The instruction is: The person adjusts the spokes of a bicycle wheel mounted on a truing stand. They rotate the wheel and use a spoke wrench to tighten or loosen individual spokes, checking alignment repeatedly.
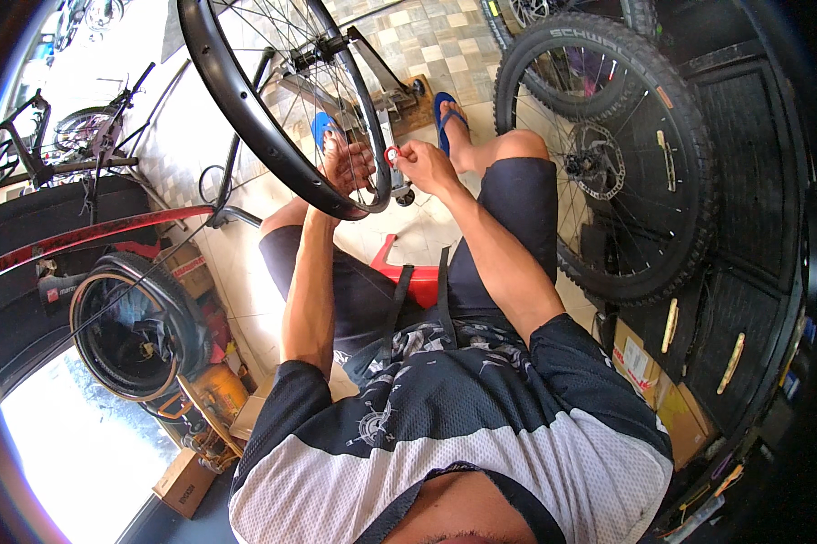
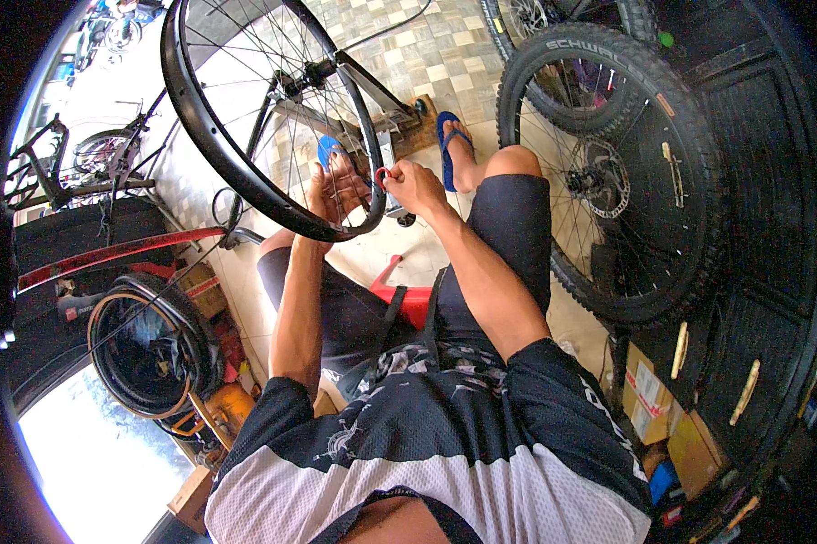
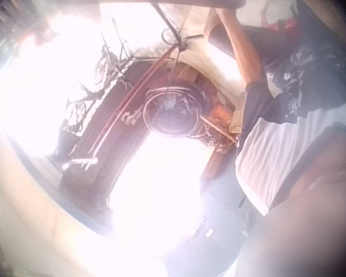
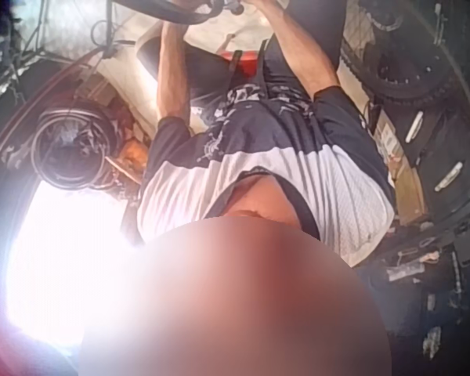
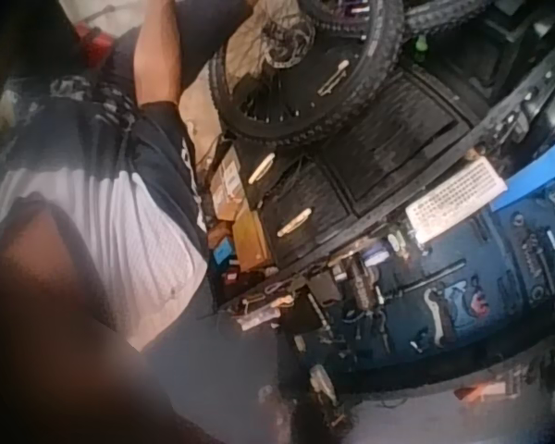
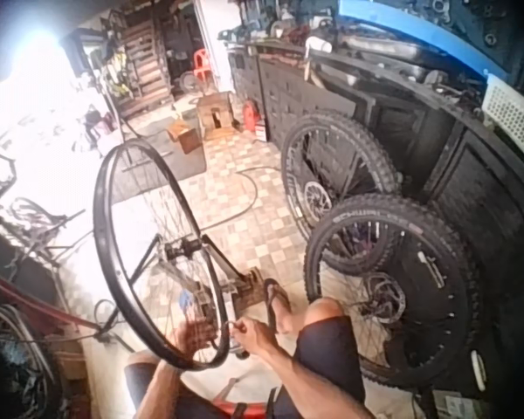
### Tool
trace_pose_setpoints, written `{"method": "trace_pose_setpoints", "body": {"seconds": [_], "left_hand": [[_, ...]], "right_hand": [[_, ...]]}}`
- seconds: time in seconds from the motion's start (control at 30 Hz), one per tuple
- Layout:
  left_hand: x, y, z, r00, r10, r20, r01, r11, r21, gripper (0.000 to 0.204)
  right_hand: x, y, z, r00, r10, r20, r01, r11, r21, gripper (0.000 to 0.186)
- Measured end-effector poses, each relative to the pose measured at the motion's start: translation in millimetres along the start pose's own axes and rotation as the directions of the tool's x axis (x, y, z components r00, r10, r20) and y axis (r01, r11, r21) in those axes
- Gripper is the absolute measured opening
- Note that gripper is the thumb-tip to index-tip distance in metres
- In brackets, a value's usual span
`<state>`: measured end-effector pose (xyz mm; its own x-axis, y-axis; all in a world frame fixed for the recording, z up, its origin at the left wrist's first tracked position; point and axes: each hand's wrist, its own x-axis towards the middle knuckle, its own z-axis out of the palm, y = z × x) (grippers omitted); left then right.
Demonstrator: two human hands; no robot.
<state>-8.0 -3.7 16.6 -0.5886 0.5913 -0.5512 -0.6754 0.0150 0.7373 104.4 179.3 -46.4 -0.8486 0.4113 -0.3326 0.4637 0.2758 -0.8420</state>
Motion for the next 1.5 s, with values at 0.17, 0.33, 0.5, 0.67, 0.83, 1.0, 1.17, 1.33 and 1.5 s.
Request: {"method": "trace_pose_setpoints", "body": {"seconds": [0.17,0.33,0.5,0.67,0.83,1.0,1.17,1.33,1.5], "left_hand": [[16.3,-23.4,-15.8,0.905,0.136,-0.403,-0.093,0.988,0.124,0.032],[25.2,-41.7,-27.3,0.975,0.099,-0.200,-0.018,0.929,0.370,0.038],[28.8,-49.1,-18.6,0.980,0.092,-0.175,-0.027,0.940,0.340,0.027],[30.3,-43.4,-19.7,0.988,0.100,-0.120,-0.049,0.929,0.367,0.029],[27.3,-38.1,-20.1,0.993,0.049,-0.111,0.002,0.906,0.423,0.029],[17.6,-27.6,-28.2,0.989,-0.146,-0.025,0.138,0.854,0.502,0.037],[17.8,-25.6,-21.8,1.000,-0.020,-0.021,0.028,0.800,0.599,0.040],[21.8,-33.9,-15.4,0.991,0.131,0.003,-0.096,0.709,0.699,0.034],[31.7,-49.8,-20.1,0.978,0.191,-0.088,-0.088,0.755,0.650,0.032]], "right_hand": [[0.3,3.2,5.2,0.999,-0.010,0.051,0.010,1.000,0.000,0.033],[-2.3,4.1,12.7,0.993,-0.021,0.116,0.015,0.998,0.054,0.035],[-2.2,4.6,21.3,0.986,-0.031,0.164,0.014,0.995,0.104,0.035],[-1.8,3.7,23.6,0.981,-0.053,0.186,0.012,0.976,0.216,0.036],[-13.7,-10.5,21.1,0.977,-0.176,0.121,0.161,0.979,0.123,0.032],[-15.9,-18.7,14.6,0.971,-0.176,0.161,0.158,0.981,0.116,0.030],[-11.5,-15.4,14.2,0.958,-0.158,0.239,0.094,0.962,0.257,0.023],[-3.0,0.5,21.0,0.943,-0.095,0.320,-0.018,0.943,0.333,0.019],[11.5,27.9,52.1,0.958,-0.186,0.218,0.101,0.930,0.353,0.022]]}}
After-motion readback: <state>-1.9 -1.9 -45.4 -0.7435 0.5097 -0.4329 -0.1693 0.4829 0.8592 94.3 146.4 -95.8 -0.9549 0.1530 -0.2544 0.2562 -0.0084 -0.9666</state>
